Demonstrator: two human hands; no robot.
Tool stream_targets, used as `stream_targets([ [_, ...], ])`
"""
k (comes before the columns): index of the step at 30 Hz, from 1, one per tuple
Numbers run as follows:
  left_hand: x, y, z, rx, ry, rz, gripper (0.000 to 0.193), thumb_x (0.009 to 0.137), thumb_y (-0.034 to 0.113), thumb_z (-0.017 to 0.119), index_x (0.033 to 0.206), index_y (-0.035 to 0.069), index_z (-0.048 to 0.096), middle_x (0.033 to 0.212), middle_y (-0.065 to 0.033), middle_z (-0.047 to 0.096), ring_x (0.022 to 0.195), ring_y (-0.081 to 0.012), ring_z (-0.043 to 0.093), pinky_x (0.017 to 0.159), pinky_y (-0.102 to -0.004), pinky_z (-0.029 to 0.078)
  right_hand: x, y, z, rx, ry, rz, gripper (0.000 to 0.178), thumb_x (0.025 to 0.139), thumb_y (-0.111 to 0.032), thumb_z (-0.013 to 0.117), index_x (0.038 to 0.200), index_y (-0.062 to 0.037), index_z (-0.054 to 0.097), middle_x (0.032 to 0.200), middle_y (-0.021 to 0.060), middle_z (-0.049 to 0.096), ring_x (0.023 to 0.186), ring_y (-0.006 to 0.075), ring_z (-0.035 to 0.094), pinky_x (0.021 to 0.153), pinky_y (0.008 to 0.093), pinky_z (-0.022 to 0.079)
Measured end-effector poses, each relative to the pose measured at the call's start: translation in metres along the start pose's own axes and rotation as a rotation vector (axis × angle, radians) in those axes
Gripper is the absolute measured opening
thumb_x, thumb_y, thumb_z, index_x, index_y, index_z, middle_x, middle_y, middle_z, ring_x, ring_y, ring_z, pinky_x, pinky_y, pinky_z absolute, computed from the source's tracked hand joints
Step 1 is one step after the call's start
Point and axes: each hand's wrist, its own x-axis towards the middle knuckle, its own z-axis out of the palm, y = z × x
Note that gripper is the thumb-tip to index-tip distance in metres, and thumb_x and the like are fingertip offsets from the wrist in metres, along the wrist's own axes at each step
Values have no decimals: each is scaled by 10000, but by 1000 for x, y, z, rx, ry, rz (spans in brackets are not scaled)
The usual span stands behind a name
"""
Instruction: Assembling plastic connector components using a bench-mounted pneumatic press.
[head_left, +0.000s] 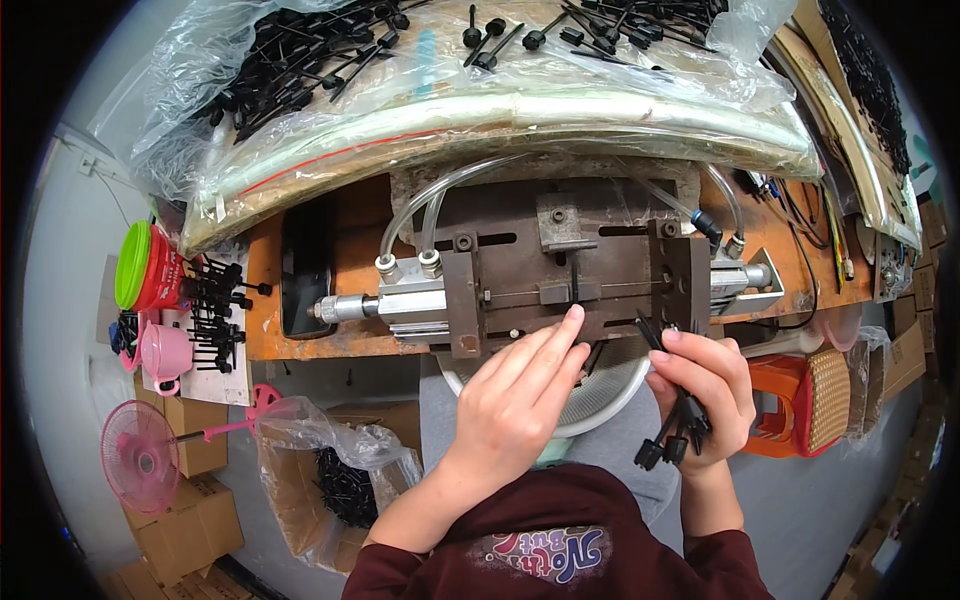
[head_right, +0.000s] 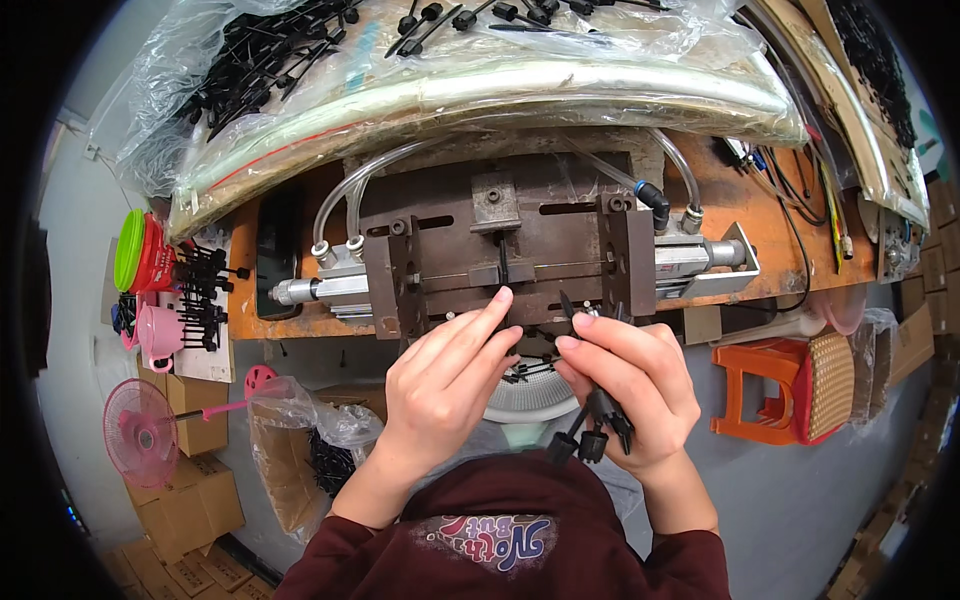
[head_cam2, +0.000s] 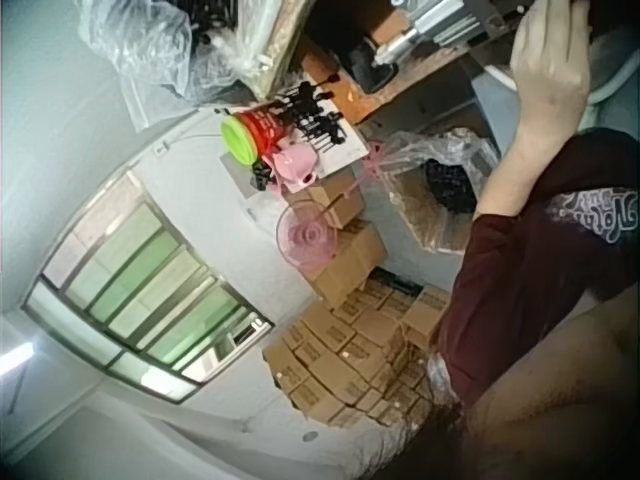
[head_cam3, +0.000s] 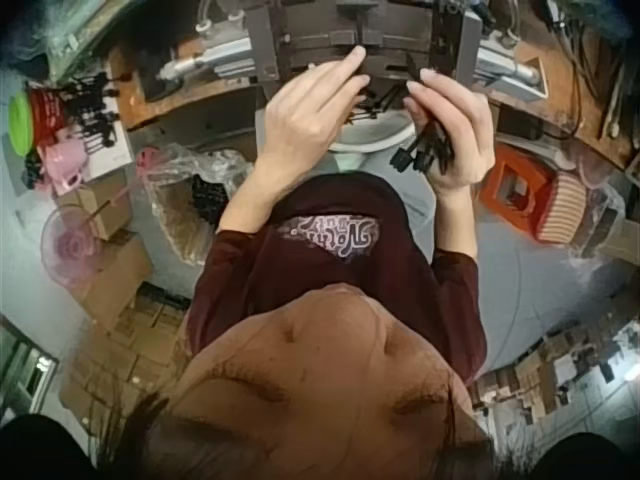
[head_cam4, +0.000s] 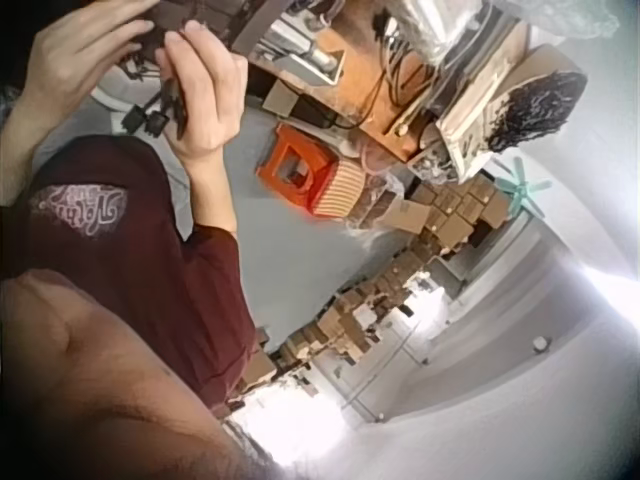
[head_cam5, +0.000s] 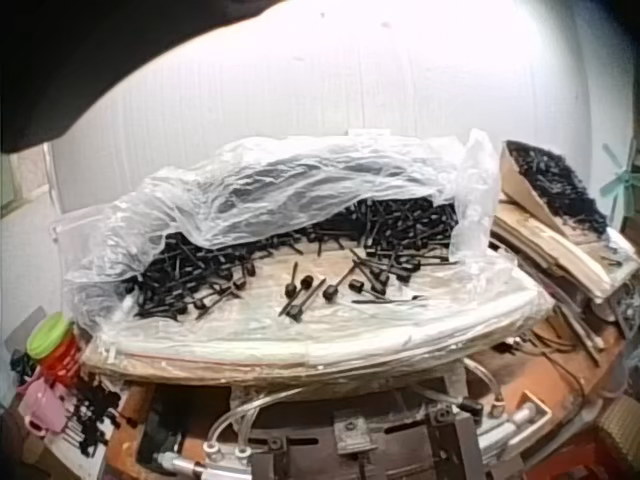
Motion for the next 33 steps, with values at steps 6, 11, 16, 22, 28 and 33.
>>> stream_targets([
  [6,8,12,-2,162,-83,-26,237,750,95,734,965,2,701,1191,-137,665,803,-195,682,800,-328,550,-7,2,-8,-5,14,42,277,728,1,793,974,-30,670,987,123,689,725,205,629,603,292,456],
  [11,14,13,-4,166,-94,-36,225,764,87,730,964,-10,696,1194,-142,662,799,-196,683,790,-323,551,-10,-1,-10,0,22,76,303,699,8,811,970,-43,685,1006,118,685,742,204,623,614,288,460],
  [16,13,10,-3,24,-69,-106,252,737,21,745,981,-14,692,1195,-151,652,836,-215,686,739,-301,564,-11,-2,-10,-54,15,98,296,681,-12,825,950,-62,714,1046,99,672,754,199,613,620,287,461],
  [22,-3,14,-14,-784,-95,-499,285,777,-110,700,1026,-9,605,1152,-164,642,1024,-249,669,790,-307,601,-13,-1,-7,-62,22,77,306,664,-12,812,957,-59,734,1053,93,673,735,196,601,614,287,460],
  [28,-9,26,-28,-1502,-20,-797,425,795,-172,603,1136,-2,414,1021,-161,590,979,-245,638,769,-309,569,-20,1,-1,-153,-88,-90,374,613,-44,682,980,-6,746,1088,118,679,683,179,549,559,277,457],
  [33,0,24,-35,-972,-168,-351,277,775,-28,636,1048,-11,594,1069,-140,610,907,-134,543,709,-253,419,-19,-4,6,-212,-113,-235,366,609,-71,680,958,19,743,1085,131,677,674,166,503,560,265,465],
])
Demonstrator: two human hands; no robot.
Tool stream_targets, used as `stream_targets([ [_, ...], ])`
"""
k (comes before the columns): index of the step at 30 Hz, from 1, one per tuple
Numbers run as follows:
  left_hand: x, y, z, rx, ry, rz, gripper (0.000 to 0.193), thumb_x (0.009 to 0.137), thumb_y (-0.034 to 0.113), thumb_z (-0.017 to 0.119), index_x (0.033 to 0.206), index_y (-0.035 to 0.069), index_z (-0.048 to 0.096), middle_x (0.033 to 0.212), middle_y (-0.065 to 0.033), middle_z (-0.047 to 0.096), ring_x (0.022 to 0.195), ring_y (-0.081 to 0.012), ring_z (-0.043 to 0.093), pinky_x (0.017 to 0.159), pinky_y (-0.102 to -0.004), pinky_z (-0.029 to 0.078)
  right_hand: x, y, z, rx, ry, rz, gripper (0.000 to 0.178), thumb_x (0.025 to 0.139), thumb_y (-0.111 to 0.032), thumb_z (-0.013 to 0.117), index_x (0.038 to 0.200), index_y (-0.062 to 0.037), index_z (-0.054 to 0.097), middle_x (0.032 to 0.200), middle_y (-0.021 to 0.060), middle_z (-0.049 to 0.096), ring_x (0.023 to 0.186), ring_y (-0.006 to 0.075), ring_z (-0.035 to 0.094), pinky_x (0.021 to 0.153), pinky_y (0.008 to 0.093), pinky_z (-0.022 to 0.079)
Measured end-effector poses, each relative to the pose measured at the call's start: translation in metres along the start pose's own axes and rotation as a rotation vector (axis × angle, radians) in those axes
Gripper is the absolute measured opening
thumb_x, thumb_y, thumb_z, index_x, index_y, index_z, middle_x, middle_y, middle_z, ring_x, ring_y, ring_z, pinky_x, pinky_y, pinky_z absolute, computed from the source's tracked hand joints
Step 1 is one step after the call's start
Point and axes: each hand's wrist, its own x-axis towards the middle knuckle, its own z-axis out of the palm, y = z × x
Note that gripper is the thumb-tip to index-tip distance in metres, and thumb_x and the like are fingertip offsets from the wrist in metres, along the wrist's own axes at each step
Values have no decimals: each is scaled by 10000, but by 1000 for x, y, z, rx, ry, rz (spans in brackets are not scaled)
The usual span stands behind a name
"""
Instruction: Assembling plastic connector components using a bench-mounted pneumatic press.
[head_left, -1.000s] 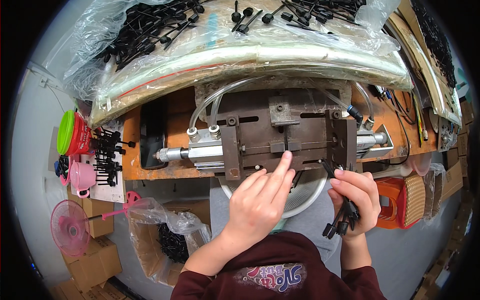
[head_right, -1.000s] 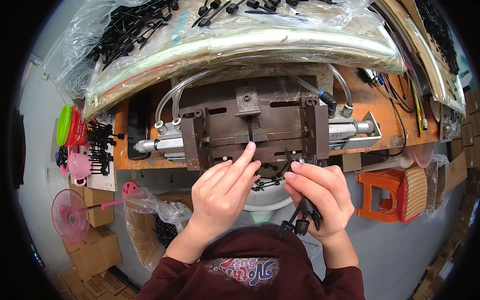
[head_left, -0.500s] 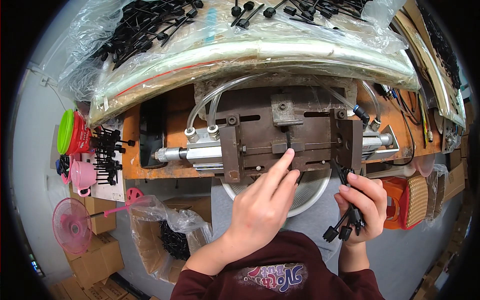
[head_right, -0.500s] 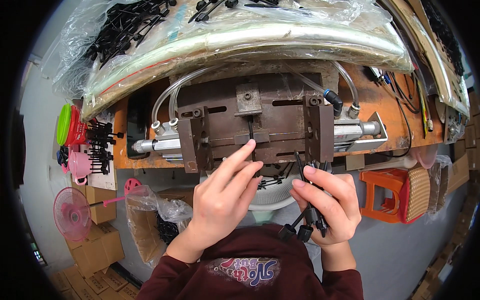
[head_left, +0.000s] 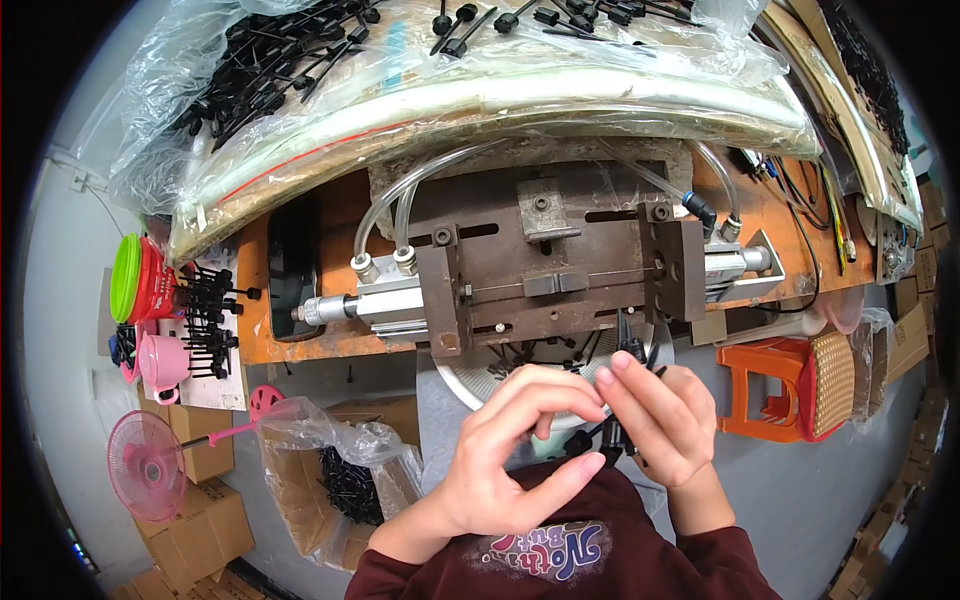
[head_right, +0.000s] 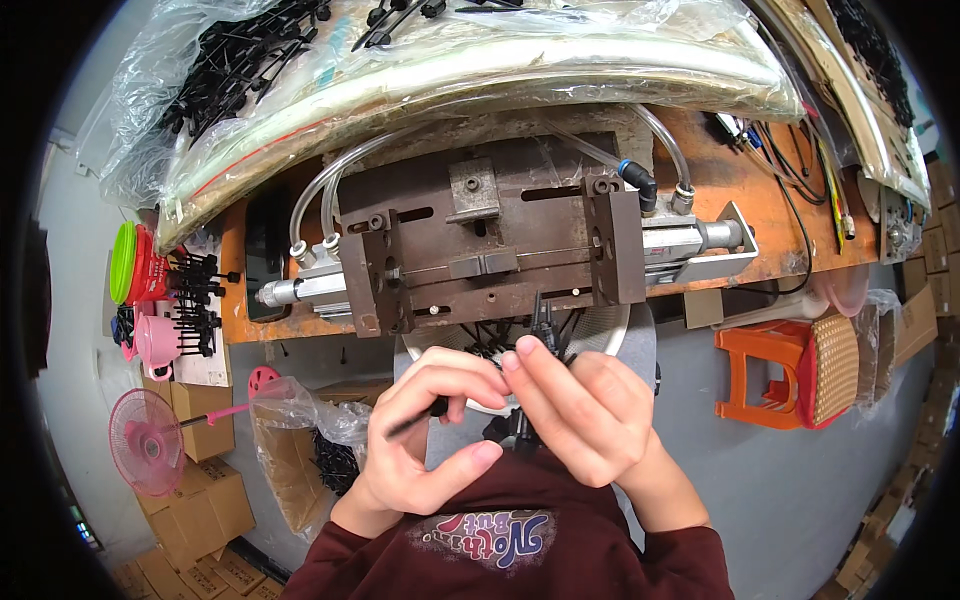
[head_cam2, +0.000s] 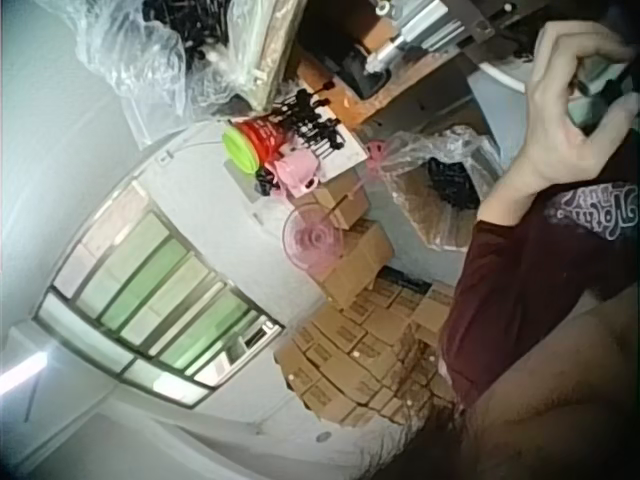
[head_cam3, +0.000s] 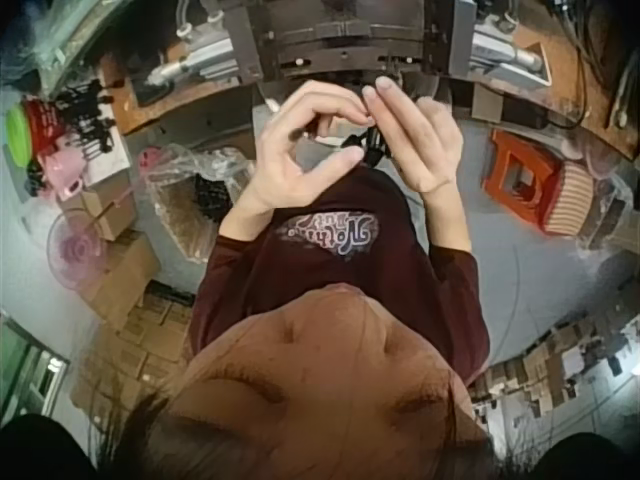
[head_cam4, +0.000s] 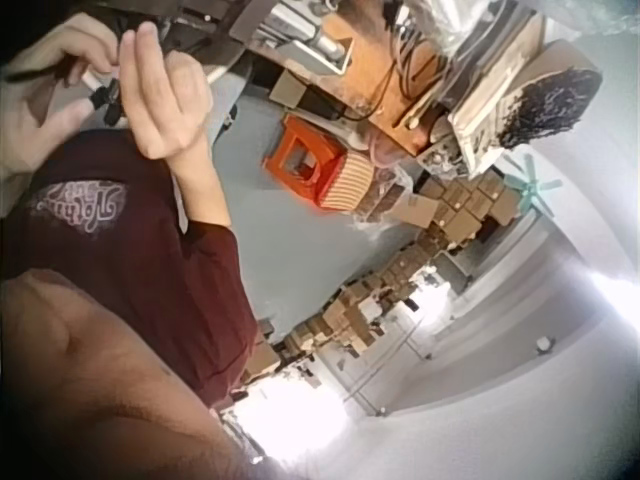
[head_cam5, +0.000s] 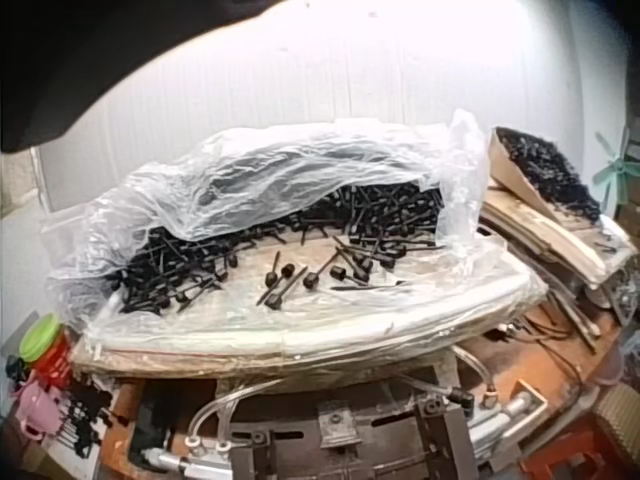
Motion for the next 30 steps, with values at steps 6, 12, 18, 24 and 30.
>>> stream_targets([
  [6,-5,-4,10,178,106,4,388,633,75,889,966,29,695,951,-76,688,574,-42,475,461,-172,318,0,-4,1,-2,14,-20,361,620,-83,684,960,26,741,1079,129,680,667,157,497,553,255,464],
  [12,-4,-5,8,182,163,28,340,642,37,865,948,47,716,924,-67,708,555,-19,468,448,-171,323,-3,0,5,-5,36,-11,358,632,-61,688,976,24,740,1088,130,681,693,161,508,560,264,472],
  [18,1,-21,2,547,265,146,301,661,26,835,942,47,729,945,-97,713,722,-116,647,553,-241,493,-7,6,2,-42,102,148,320,653,12,761,973,19,740,1080,113,687,720,170,546,588,271,472],
  [24,12,-35,2,920,216,210,280,665,66,797,938,64,735,1135,-87,695,673,-158,663,567,-256,508,-9,9,-1,-17,130,214,305,735,-36,784,1028,-15,701,1088,121,691,784,198,597,623,291,466],
  [30,22,-30,2,1087,149,189,240,706,107,777,938,74,723,1179,-60,684,599,-129,639,525,-255,481,-20,12,-4,88,157,279,282,793,-96,774,986,-42,576,1111,163,684,778,235,596,659,316,476],
])
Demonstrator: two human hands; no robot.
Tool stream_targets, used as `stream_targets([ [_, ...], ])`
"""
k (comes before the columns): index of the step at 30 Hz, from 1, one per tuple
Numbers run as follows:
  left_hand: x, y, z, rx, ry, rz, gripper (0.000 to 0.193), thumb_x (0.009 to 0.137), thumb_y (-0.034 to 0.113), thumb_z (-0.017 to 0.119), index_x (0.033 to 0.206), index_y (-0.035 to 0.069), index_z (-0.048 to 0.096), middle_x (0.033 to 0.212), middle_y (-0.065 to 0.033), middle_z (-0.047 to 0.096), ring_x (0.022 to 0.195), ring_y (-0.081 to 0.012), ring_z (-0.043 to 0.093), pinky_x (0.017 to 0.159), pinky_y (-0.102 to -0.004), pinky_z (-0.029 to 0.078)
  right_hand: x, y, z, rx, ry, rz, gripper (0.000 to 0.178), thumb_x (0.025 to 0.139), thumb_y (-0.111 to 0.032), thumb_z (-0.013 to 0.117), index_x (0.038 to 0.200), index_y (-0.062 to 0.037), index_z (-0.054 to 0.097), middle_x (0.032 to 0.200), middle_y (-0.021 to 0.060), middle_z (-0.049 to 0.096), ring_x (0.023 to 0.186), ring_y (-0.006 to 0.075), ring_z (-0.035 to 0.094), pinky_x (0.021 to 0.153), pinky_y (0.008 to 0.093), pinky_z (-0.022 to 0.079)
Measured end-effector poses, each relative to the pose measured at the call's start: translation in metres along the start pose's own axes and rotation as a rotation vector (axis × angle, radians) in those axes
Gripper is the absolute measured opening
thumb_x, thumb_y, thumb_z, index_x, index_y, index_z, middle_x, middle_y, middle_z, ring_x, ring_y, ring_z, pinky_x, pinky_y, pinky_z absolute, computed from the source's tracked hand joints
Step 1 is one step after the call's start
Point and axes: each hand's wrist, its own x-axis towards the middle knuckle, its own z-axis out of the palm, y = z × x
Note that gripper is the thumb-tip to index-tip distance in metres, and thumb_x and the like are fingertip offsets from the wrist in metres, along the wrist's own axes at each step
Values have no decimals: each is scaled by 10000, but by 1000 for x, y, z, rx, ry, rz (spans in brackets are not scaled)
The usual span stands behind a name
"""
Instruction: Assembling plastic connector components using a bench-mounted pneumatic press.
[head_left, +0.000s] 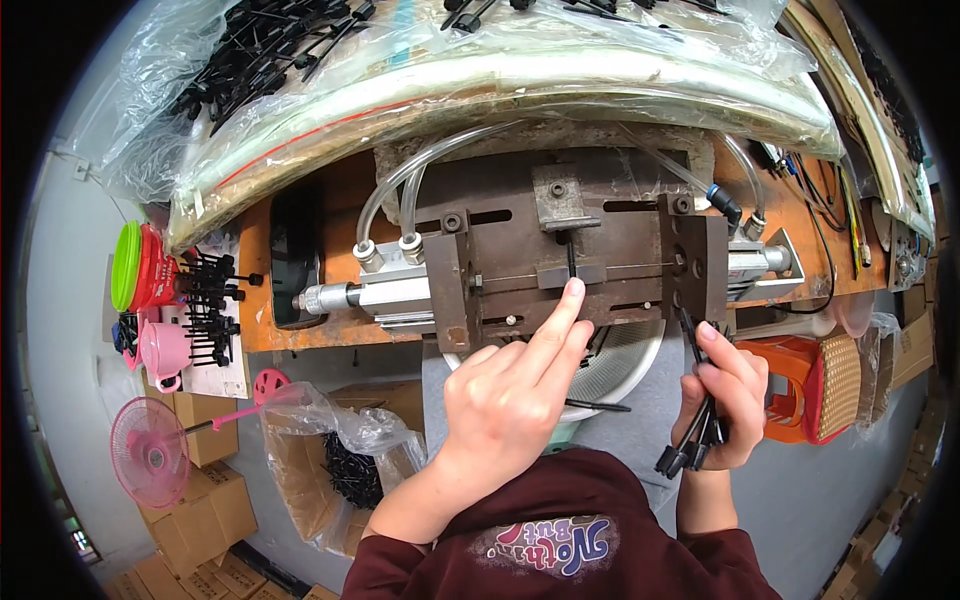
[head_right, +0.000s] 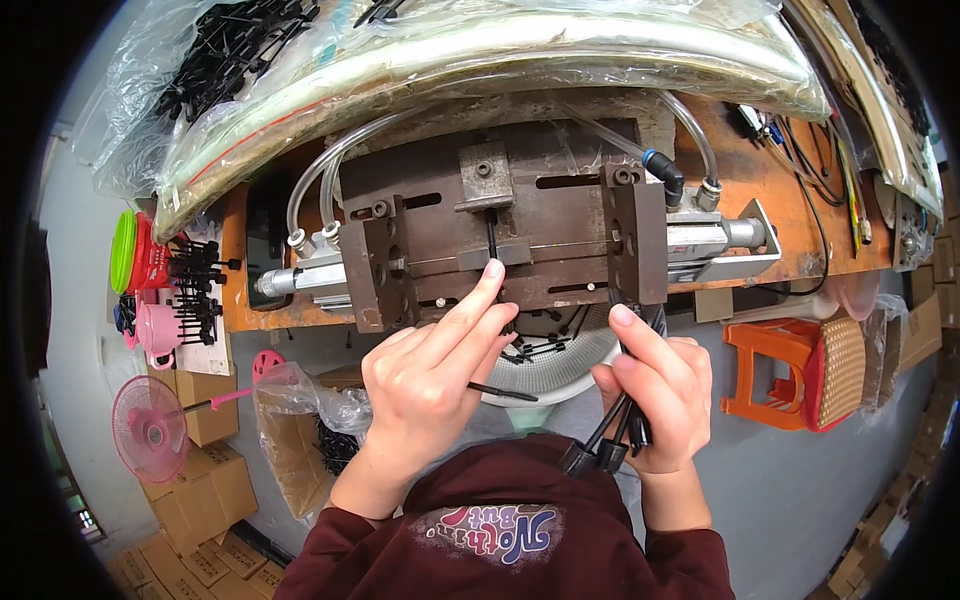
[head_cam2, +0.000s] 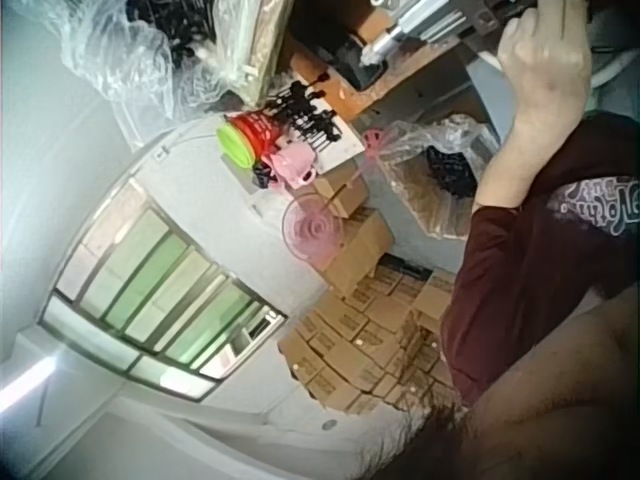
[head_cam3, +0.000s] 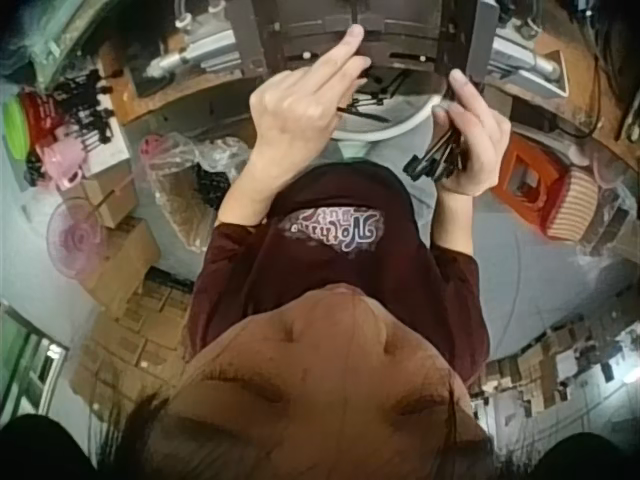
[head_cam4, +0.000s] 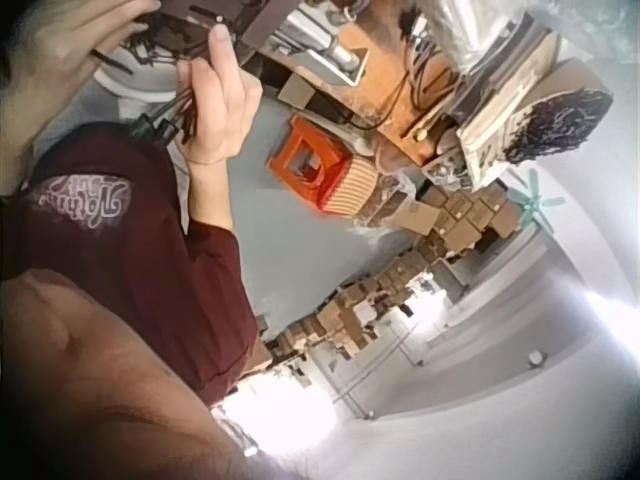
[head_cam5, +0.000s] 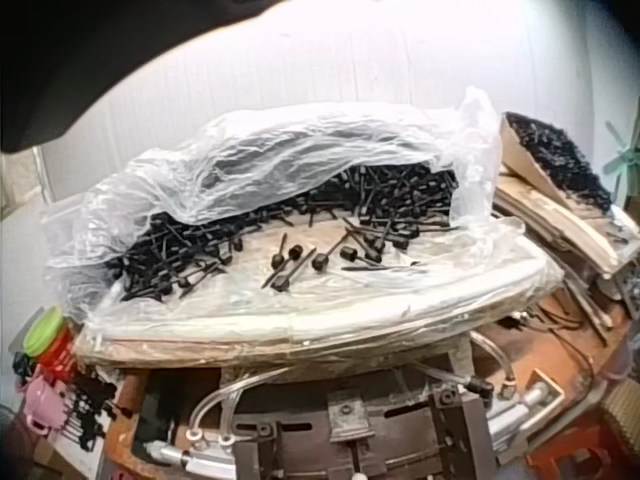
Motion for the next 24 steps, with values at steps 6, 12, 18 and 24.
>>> stream_targets([
  [6,3,3,-1,9,-19,-9,237,714,116,779,939,74,715,1182,-57,682,590,-145,639,513,-257,476,-4,2,0,89,74,57,332,799,-126,795,975,-92,515,1142,201,619,792,230,592,648,316,490],
  [12,2,3,-2,-7,-28,-25,230,722,111,772,942,75,713,1186,-58,680,601,-152,647,510,-256,475,3,-9,-11,-100,37,39,424,687,-17,849,1024,-72,598,1009,82,492,714,193,573,589,291,498],
  [18,2,5,-17,-384,-99,-69,340,689,150,822,1003,67,723,1126,-76,702,719,-175,705,585,-250,534,4,-11,-5,-25,19,-44,450,641,85,820,1057,8,668,930,64,497,647,196,565,521,317,464],
  [24,-12,16,-28,-829,-59,17,302,657,117,858,938,67,758,875,-80,730,693,-185,705,575,-274,555,6,-12,8,-46,-23,-192,373,612,68,799,972,52,704,949,90,547,646,215,597,513,309,498],
])
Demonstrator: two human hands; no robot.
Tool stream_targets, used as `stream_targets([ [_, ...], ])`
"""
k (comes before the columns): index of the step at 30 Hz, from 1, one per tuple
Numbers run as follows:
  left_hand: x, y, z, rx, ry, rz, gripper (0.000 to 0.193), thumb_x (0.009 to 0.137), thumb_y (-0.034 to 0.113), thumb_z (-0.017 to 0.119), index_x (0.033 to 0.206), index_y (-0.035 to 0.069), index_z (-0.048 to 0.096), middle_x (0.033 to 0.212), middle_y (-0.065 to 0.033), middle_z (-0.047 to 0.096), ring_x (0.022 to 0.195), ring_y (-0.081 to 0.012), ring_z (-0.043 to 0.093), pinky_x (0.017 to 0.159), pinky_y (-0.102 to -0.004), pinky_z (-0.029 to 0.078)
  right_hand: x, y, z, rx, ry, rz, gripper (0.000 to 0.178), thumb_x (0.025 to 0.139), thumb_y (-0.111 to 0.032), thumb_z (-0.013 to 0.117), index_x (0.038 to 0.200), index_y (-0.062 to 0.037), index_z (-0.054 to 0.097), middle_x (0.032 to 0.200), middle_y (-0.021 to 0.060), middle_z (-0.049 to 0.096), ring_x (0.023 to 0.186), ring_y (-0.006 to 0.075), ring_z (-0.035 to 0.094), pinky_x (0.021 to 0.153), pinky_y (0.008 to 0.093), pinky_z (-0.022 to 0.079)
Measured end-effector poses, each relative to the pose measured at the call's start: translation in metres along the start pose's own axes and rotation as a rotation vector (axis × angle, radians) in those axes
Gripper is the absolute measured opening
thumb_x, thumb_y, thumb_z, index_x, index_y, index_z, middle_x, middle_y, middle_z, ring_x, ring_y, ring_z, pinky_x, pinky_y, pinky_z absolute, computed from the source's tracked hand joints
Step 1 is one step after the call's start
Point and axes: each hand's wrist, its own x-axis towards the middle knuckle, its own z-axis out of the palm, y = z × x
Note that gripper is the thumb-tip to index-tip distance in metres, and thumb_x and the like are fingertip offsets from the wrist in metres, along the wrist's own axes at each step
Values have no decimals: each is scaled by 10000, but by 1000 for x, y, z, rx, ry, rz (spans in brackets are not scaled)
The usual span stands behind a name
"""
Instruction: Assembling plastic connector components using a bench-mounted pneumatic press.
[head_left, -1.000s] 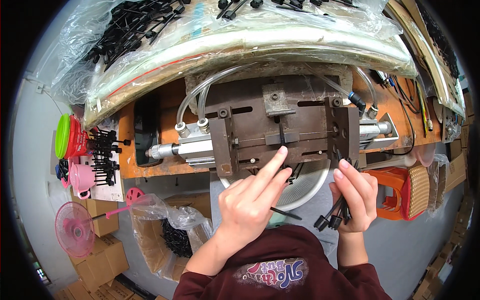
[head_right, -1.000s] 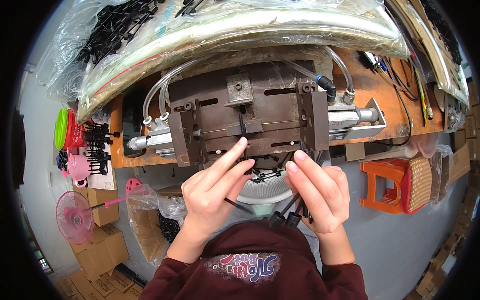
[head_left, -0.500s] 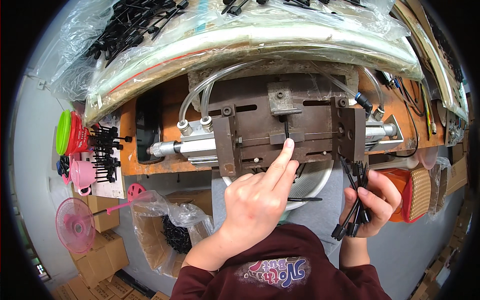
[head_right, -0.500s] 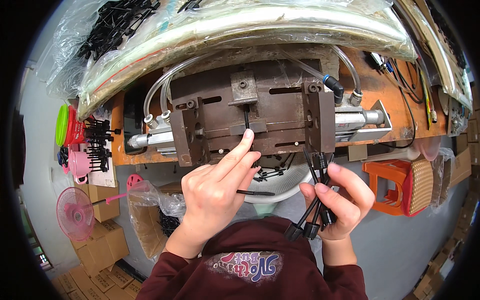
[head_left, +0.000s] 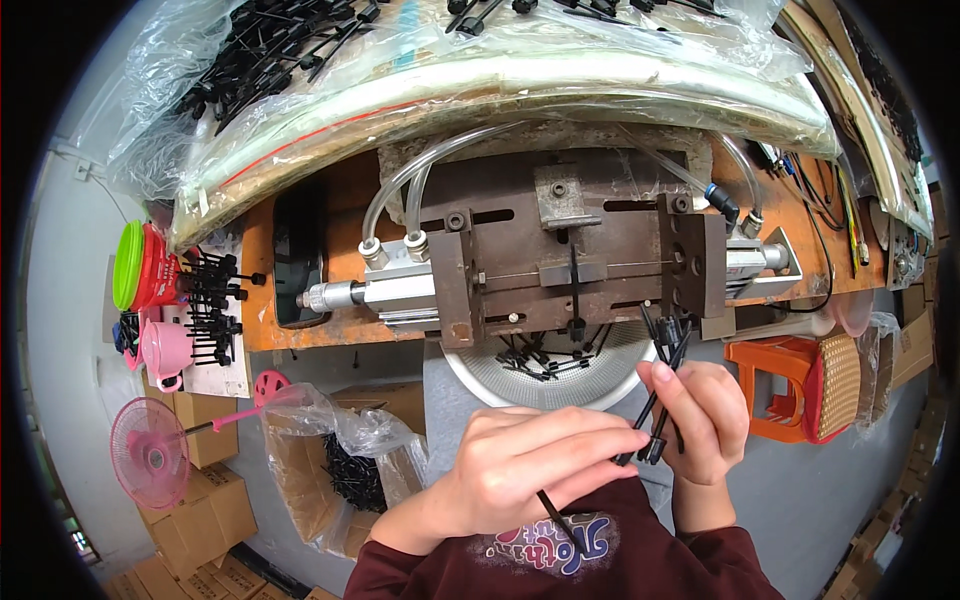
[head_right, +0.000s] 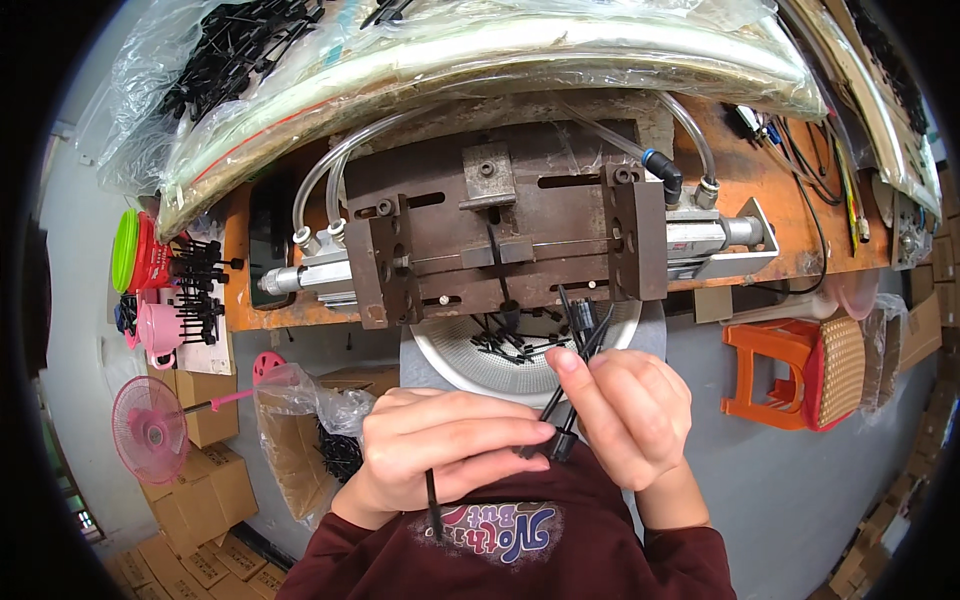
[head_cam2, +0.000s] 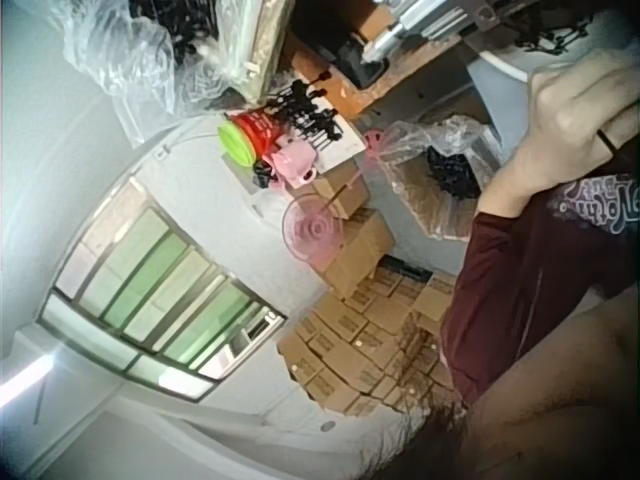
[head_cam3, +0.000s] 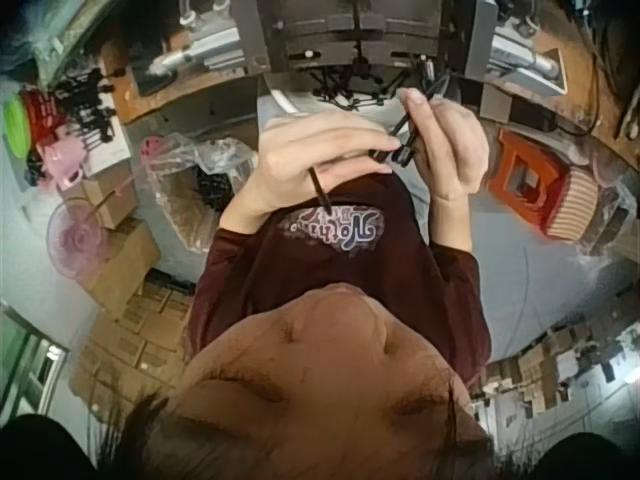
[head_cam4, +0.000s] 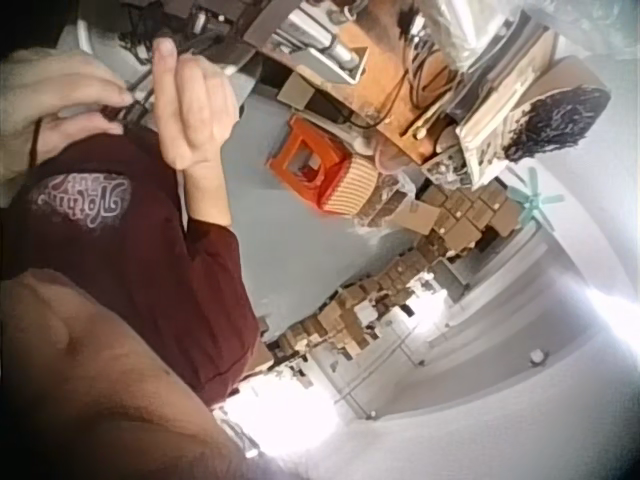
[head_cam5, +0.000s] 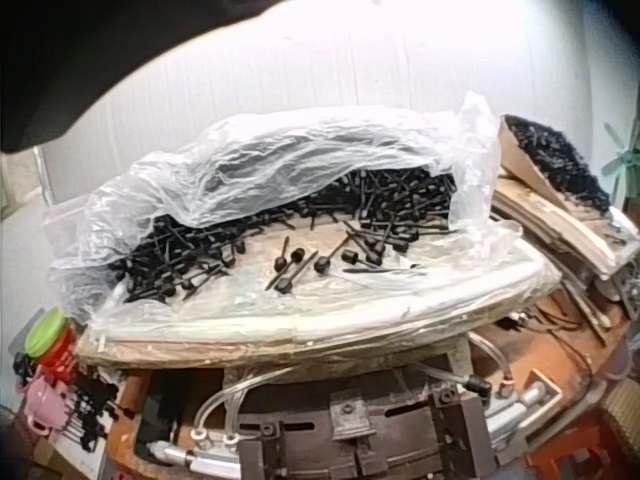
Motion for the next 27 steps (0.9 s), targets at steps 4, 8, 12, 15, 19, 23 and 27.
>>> stream_targets([
  [4,-4,-2,-1,150,103,21,291,645,126,866,911,74,760,917,-66,721,669,-165,690,556,-253,538,3,0,2,46,78,194,383,647,97,803,1001,-2,695,974,98,613,724,214,624,574,298,502],
  [8,-1,-7,1,397,175,12,304,627,134,866,899,60,750,1027,-100,717,633,-152,668,526,-243,512,5,7,-1,111,95,346,295,673,92,785,925,-27,687,992,121,656,755,215,629,655,296,491],
  [12,1,-31,11,641,184,44,268,641,129,838,878,55,736,1117,-114,704,568,-134,628,489,-233,464,7,3,-1,155,155,497,256,698,33,804,915,-47,693,962,93,636,799,201,615,694,296,483],
  [15,4,-38,14,789,168,45,231,672,141,817,874,70,731,1117,-71,709,521,-120,587,468,-225,419,2,2,-5,207,142,567,244,710,-17,816,918,-55,695,938,75,615,840,191,592,720,296,475],
  [19,12,-37,13,839,148,42,231,671,143,816,873,72,730,1118,-70,709,503,-121,569,469,-226,421,-3,0,-10,200,93,603,238,724,-57,817,926,-58,692,924,73,605,859,193,574,742,299,468],
  [23,16,-36,13,830,138,31,235,666,138,816,872,71,726,1121,-69,707,504,-127,572,471,-230,428,-3,0,-12,137,111,588,250,714,-45,821,925,-61,688,917,75,606,851,197,582,737,298,470],
  [27,15,-37,14,829,142,18,241,663,134,817,875,71,721,1121,-71,706,507,-130,576,475,-233,435,-2,2,-11,111,122,499,289,683,5,825,926,-65,684,916,78,602,822,195,589,702,293,479],
])
